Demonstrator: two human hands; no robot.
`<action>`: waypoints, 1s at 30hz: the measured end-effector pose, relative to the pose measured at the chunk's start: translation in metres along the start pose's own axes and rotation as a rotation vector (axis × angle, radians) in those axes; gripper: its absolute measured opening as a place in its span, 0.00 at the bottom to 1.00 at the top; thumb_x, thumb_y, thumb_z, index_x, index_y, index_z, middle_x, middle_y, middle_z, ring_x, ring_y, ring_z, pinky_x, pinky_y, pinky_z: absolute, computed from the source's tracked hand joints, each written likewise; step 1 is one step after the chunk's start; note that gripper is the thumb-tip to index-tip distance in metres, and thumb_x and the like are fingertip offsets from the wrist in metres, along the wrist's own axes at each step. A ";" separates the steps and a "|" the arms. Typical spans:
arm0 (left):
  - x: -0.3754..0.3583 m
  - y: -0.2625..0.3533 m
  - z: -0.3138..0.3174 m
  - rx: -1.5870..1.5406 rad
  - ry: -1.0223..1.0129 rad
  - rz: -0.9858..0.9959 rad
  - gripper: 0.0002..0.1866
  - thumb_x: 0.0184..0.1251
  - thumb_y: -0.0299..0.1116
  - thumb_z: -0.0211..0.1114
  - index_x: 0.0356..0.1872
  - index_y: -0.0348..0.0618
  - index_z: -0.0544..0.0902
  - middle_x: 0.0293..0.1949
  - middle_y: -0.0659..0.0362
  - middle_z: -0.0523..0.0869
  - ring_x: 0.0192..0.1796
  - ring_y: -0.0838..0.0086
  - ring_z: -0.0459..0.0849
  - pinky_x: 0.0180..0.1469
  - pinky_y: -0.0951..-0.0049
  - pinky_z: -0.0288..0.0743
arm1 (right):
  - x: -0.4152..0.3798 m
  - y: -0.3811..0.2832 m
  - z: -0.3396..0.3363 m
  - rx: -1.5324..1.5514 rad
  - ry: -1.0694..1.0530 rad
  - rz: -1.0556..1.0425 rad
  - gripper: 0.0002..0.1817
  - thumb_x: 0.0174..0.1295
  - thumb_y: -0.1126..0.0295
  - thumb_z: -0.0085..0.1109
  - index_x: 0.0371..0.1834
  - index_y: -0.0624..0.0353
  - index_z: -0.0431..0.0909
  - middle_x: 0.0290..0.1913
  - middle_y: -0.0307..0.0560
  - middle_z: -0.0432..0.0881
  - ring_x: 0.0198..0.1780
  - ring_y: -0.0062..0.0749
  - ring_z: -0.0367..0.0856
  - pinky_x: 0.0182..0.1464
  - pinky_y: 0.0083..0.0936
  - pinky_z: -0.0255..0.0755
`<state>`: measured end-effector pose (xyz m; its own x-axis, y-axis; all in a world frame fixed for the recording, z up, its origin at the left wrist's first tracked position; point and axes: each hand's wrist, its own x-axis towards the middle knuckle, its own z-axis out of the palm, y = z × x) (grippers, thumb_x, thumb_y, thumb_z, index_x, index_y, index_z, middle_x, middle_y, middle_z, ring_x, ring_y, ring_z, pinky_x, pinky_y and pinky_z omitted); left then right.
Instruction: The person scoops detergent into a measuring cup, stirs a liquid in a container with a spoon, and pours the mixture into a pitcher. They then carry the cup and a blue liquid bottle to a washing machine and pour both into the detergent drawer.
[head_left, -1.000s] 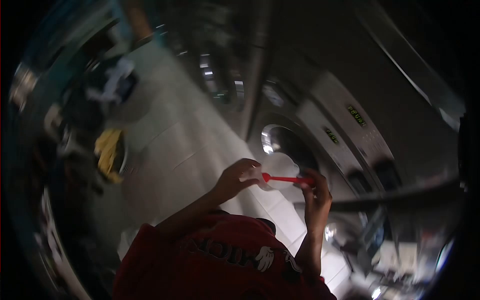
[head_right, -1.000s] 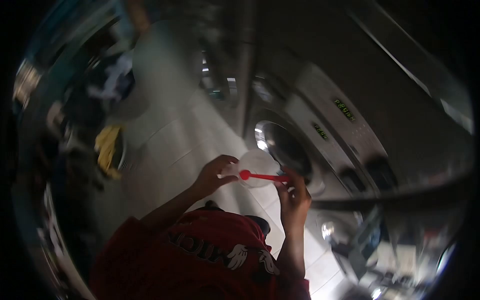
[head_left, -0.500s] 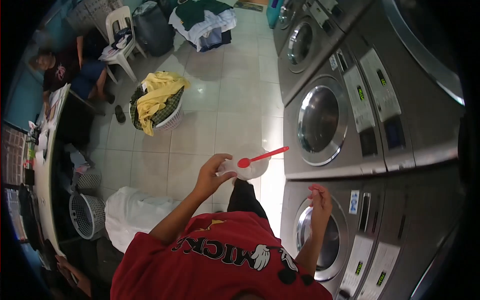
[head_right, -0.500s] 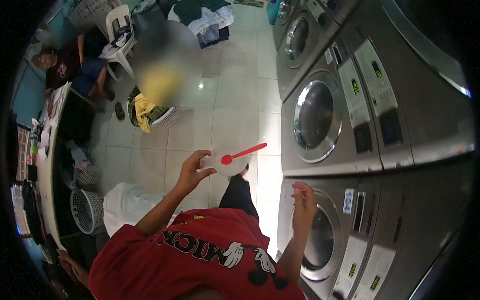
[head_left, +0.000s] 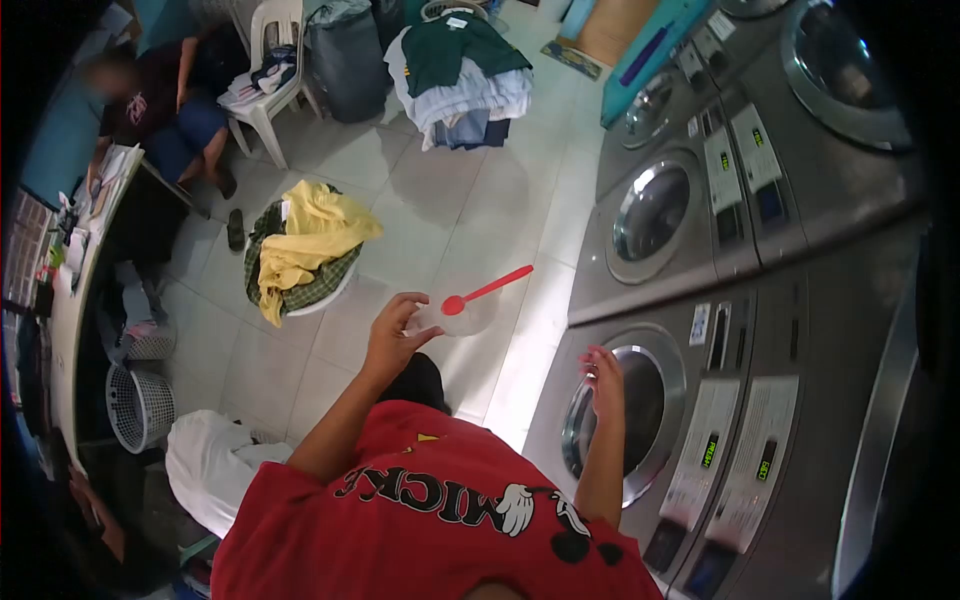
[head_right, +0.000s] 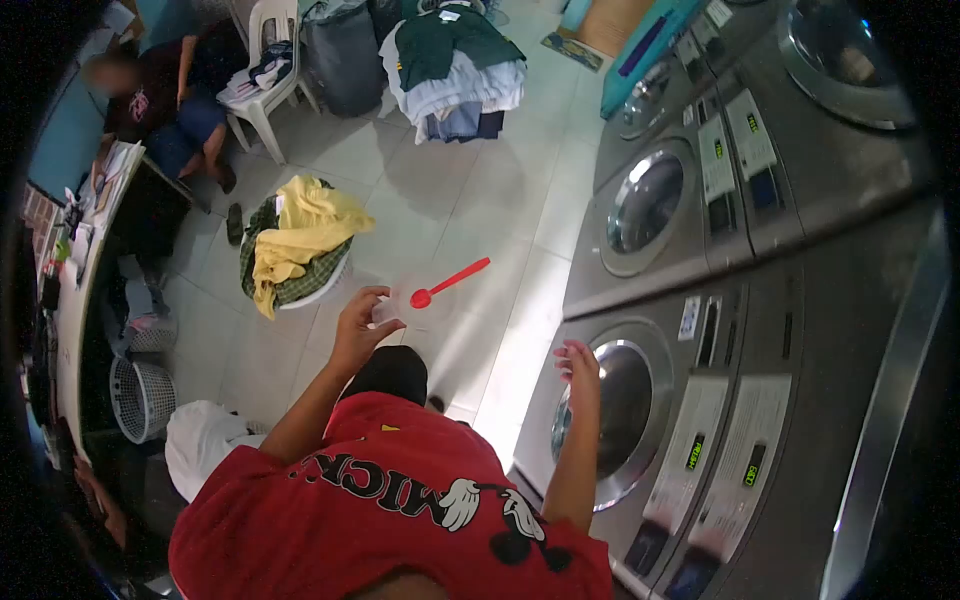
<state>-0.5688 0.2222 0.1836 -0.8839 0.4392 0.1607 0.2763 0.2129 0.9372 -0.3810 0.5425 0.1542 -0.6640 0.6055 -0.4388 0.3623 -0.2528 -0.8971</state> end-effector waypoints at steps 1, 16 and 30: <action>0.020 -0.005 0.004 0.046 0.037 0.018 0.16 0.45 0.21 0.71 0.36 0.38 0.76 0.43 0.61 0.77 0.39 0.80 0.75 0.35 0.81 0.71 | 0.038 -0.003 0.003 0.083 -0.015 0.021 0.11 0.63 0.63 0.49 0.45 0.55 0.74 0.33 0.40 0.79 0.28 0.16 0.74 0.23 0.12 0.64; 0.413 -0.055 0.104 0.091 0.114 0.079 0.16 0.44 0.29 0.73 0.29 0.39 0.73 0.44 0.60 0.78 0.39 0.68 0.76 0.37 0.72 0.71 | 0.211 0.126 -0.071 0.243 0.241 0.751 0.11 0.60 0.58 0.47 0.30 0.53 0.72 0.25 0.40 0.76 0.21 0.21 0.71 0.20 0.19 0.64; 0.715 -0.053 0.274 0.066 0.312 -0.044 0.19 0.45 0.32 0.74 0.37 0.37 0.77 0.41 0.62 0.77 0.30 0.77 0.70 0.31 0.79 0.65 | 0.676 -0.101 -0.132 0.090 -0.249 0.305 0.14 0.63 0.57 0.48 0.45 0.51 0.73 0.34 0.37 0.78 0.31 0.19 0.73 0.30 0.20 0.67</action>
<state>-1.1122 0.7638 0.1637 -0.9659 0.1414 0.2168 0.2496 0.2863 0.9251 -0.7797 1.0768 -0.0450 -0.6771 0.2938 -0.6747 0.5159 -0.4644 -0.7199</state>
